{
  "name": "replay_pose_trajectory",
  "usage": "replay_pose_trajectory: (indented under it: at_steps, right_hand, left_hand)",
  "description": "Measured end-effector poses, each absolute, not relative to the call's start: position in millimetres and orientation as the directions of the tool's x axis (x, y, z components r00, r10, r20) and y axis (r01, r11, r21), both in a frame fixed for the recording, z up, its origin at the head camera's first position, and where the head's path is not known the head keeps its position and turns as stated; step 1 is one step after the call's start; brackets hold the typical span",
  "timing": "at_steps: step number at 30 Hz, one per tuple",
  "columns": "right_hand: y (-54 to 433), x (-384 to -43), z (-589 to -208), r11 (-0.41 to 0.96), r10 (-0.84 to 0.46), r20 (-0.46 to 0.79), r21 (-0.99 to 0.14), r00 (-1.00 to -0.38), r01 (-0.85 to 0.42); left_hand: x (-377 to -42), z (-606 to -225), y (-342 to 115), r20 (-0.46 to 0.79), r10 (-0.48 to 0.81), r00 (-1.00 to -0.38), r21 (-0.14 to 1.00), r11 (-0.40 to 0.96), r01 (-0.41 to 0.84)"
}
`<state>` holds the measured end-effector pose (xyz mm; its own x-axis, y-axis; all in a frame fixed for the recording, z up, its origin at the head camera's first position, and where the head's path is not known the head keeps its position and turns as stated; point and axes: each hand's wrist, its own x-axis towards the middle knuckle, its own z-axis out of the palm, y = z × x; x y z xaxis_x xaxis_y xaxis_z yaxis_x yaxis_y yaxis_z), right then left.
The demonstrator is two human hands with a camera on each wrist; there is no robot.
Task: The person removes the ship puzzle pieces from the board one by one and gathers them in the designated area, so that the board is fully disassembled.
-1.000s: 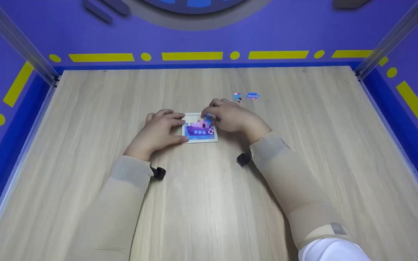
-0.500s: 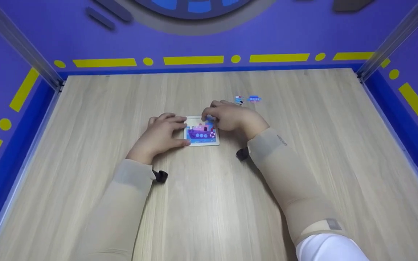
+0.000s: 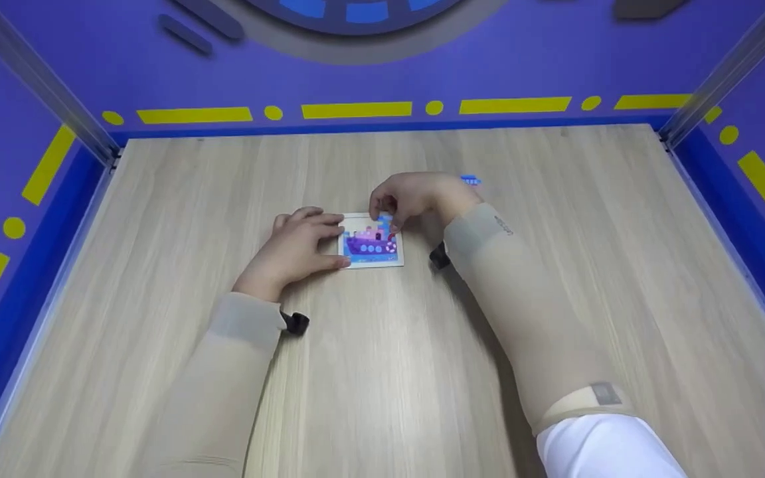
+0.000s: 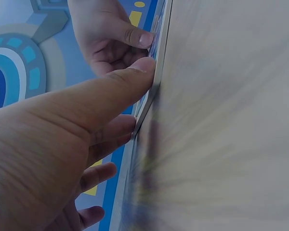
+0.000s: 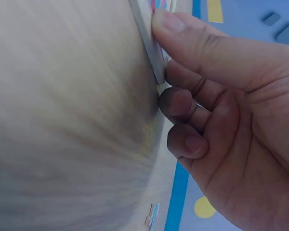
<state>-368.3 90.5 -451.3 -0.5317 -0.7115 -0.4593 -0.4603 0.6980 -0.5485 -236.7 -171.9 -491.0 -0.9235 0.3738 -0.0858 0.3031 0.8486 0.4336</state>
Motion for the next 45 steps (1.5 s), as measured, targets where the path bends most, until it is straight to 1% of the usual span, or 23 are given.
replay_pose_trajectory:
  at_steps: [4,8,16,24,28,38,45]
  right_hand:
    - [89,-371,-450,0.712,-0.698,-0.488,-0.547,-0.524,-0.44]
    - [89,-369,-451,0.708,-0.701,-0.474,-0.553,-0.532,-0.441]
    - [94,-364,-453,0.688,-0.714,-0.407,-0.562,-0.57,-0.46]
    - [93,-358,-456,0.698,-0.694,-0.345,-0.537,-0.632,-0.473]
    - [94,-353,-458,0.7,-0.683,-0.319,-0.544,-0.657,-0.463]
    - [102,-338,-463,0.673,-0.701,-0.221,-0.519,-0.678,-0.526]
    - [108,-336,-468,0.691,-0.649,-0.198,-0.558,-0.735,-0.46]
  left_hand:
    - [-237,-492,-170,-0.083,0.374,-0.924,0.439,0.846,0.303]
    - [-238,-491,-170,-0.08,0.372,-0.925,0.44,0.846,0.303]
    - [-238,-488,-170,-0.082,0.374,-0.924,0.435,0.848,0.305]
    - [-238,-487,-173,-0.085,0.364,-0.928,0.436,0.851,0.294]
    - [-238,-488,-174,-0.09,0.362,-0.928,0.442,0.849,0.289]
    - [-237,-489,-173,-0.096,0.357,-0.929,0.451,0.848,0.279]
    - [-235,-489,-171,-0.102,0.358,-0.928,0.452,0.847,0.278]
